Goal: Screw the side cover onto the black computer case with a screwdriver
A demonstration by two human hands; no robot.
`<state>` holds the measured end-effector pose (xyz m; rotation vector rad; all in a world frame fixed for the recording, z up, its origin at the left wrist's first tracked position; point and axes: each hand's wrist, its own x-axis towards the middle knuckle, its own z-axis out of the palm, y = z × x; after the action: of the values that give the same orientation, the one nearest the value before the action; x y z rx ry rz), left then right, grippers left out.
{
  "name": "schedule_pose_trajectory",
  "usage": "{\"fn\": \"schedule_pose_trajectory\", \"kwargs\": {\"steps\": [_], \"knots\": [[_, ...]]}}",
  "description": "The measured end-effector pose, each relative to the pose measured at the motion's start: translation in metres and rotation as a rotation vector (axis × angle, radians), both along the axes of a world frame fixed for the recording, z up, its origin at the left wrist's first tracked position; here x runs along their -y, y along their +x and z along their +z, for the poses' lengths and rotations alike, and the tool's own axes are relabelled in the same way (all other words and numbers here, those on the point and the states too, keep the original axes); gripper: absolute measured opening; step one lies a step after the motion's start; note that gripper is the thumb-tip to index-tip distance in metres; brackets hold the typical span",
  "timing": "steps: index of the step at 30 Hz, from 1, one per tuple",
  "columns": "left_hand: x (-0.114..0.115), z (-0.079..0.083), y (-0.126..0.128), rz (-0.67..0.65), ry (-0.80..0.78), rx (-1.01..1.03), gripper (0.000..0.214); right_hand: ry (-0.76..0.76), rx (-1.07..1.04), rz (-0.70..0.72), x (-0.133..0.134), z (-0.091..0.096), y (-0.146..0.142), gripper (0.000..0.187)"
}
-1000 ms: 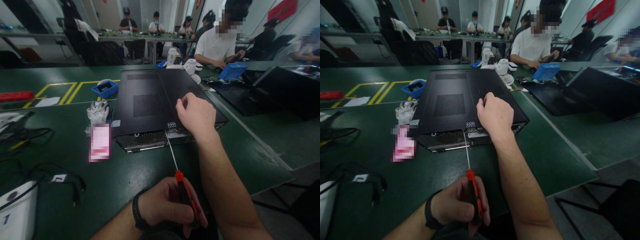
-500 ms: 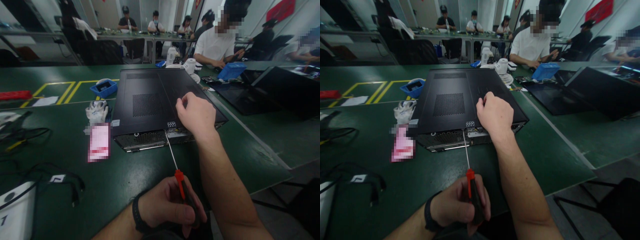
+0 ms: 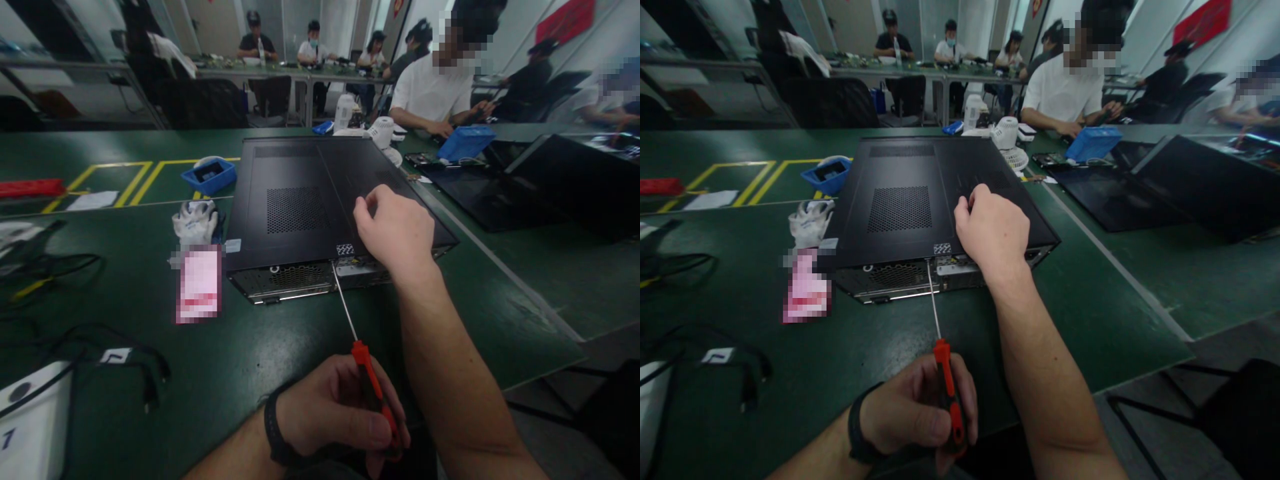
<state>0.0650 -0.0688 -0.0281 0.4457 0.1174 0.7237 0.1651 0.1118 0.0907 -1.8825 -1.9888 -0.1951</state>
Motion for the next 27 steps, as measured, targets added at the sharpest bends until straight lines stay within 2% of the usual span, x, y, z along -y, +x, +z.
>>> {"fn": "schedule_pose_trajectory", "kwargs": {"steps": [6,10,23,27], "knots": [[-0.0007,-0.0005,0.0035,0.025,0.047,0.023,0.030,0.004,-0.010,0.008,0.0014,0.0005,0.0005,0.033],[-0.0007,-0.0009,0.0028,-0.003,0.008,0.052,0.035,0.011,-0.012,0.012,0.0016,0.0004,0.0003,0.033],[-0.0022,-0.0019,0.0008,0.037,0.084,-0.041,0.033,-0.002,-0.006,0.009,0.0001,0.0003,0.0002,0.035],[-0.0025,-0.0025,0.0015,0.023,0.027,0.003,0.034,-0.002,-0.008,0.009,0.0009,0.0013,-0.0001,0.034]]}}
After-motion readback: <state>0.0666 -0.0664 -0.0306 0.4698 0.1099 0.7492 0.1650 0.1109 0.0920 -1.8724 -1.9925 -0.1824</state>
